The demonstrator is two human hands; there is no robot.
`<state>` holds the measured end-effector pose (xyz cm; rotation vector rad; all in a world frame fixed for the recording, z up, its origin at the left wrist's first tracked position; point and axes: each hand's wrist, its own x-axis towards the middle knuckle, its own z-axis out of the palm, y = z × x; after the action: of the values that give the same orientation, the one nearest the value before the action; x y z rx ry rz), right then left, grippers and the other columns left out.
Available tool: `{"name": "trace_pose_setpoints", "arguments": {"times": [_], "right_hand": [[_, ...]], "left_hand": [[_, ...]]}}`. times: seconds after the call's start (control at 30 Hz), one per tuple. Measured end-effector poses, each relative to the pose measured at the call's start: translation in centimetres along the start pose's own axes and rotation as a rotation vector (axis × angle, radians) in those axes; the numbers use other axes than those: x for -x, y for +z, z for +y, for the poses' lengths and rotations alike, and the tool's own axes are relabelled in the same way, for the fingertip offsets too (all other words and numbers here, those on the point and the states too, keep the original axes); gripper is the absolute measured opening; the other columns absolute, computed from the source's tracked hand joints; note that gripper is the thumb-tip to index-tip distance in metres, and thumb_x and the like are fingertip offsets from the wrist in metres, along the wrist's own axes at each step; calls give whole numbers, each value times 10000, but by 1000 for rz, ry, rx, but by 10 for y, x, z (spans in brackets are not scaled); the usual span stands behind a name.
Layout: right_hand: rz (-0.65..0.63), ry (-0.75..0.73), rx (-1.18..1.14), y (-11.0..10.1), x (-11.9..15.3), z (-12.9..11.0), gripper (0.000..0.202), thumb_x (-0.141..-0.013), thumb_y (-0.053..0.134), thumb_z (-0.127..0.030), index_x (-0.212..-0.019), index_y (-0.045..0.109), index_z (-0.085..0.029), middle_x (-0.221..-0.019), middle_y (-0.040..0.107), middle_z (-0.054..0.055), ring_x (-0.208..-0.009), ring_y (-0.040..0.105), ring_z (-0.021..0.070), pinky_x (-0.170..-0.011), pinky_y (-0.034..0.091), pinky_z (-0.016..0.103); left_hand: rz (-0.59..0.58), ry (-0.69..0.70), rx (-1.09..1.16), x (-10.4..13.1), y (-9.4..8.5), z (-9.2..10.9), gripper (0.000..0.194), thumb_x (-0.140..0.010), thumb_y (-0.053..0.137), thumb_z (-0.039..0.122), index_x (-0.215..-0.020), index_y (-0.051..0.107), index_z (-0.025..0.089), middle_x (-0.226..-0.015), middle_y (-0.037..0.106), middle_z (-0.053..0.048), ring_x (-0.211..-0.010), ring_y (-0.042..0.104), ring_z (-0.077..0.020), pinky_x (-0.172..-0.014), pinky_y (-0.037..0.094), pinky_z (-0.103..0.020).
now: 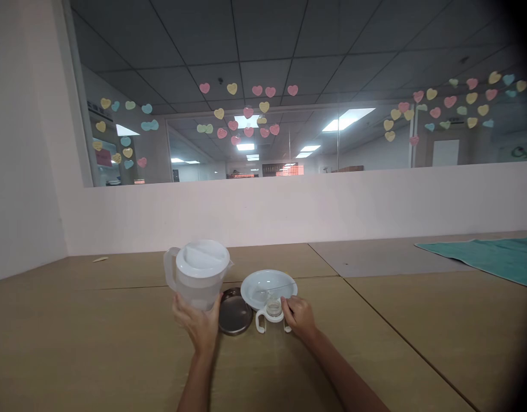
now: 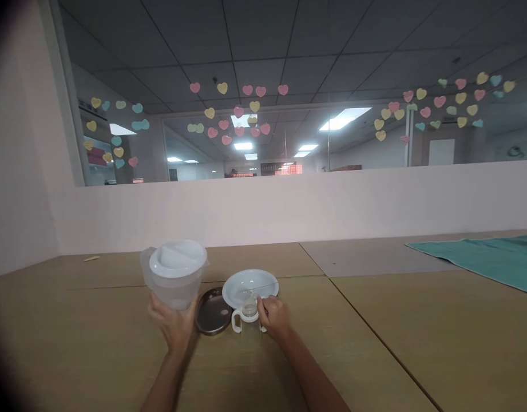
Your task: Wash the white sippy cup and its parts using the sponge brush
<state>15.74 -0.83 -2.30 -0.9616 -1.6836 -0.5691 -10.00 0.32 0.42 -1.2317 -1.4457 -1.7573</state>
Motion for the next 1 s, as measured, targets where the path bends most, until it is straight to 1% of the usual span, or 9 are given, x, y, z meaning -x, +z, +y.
{"name": "trace_pose_setpoints", "arguments": {"times": [0.13, 0.23, 0.33, 0.5, 0.73, 0.8, 0.9, 1.0], "right_hand": [[3, 5, -4, 1, 1, 0, 491, -937, 340, -234, -477, 494, -166, -443, 488, 7, -447, 416, 83, -514, 240, 247], [2, 8, 0, 2, 1, 1, 493, -938, 341, -242, -477, 492, -162, -442, 485, 7, -446, 415, 80, -513, 235, 244], [3, 13, 8, 3, 2, 2, 492, -938, 343, -245, -477, 492, -159, -442, 484, 7, -446, 419, 78, -513, 233, 240], [11, 16, 7, 3, 2, 2, 496, -940, 339, -249, -476, 491, -160, -444, 488, 10, -448, 427, 79, -514, 233, 239], [-1, 18, -1, 4, 4, 3, 490, -940, 338, -250, -486, 499, -157, -450, 483, 9, -450, 420, 79, -514, 235, 238], [1, 19, -4, 5, 4, 3, 491, -940, 338, -254, -488, 501, -156, -451, 483, 9, -450, 419, 78, -515, 236, 238], [0, 19, -7, 5, 4, 3, 493, -942, 333, -256, -489, 501, -158, -453, 484, 8, -452, 420, 78, -514, 236, 238], [-1, 18, -2, 4, 3, 3, 496, -943, 331, -257, -487, 499, -160, -451, 487, 8, -452, 420, 80, -513, 236, 240]], "left_hand": [[39, -64, -53, 0, -2, -6, 1061, -642, 692, 550, -1408, 121, 88, -1334, 304, -283, -1203, 336, -478, -959, 334, -629], [30, -124, -103, 2, -3, -7, 1046, -658, 667, 567, -1419, 108, 117, -1334, 307, -282, -1204, 338, -471, -935, 325, -644], [-14, -188, -185, 3, -3, -7, 1048, -652, 639, 608, -1412, 125, 102, -1317, 326, -268, -1207, 349, -442, -912, 348, -627], [-39, -218, -226, 5, -1, -8, 1037, -650, 613, 638, -1400, 161, 82, -1300, 353, -262, -1198, 372, -420, -919, 356, -590], [-72, -279, -225, 9, 3, -12, 1072, -650, 596, 659, -1409, 114, 74, -1315, 337, -276, -1194, 381, -428, -923, 360, -576], [-78, -304, -219, 9, 4, -13, 1088, -646, 593, 667, -1409, 91, 74, -1320, 333, -277, -1190, 380, -435, -917, 358, -588], [-75, -291, -196, 9, 3, -12, 1071, -672, 589, 643, -1411, 52, 85, -1358, 284, -291, -1219, 328, -469, -922, 300, -660], [-14, -176, -148, 7, 1, -7, 1006, -711, 613, 564, -1412, 61, 98, -1405, 215, -296, -1268, 241, -488, -966, 188, -705]]}}
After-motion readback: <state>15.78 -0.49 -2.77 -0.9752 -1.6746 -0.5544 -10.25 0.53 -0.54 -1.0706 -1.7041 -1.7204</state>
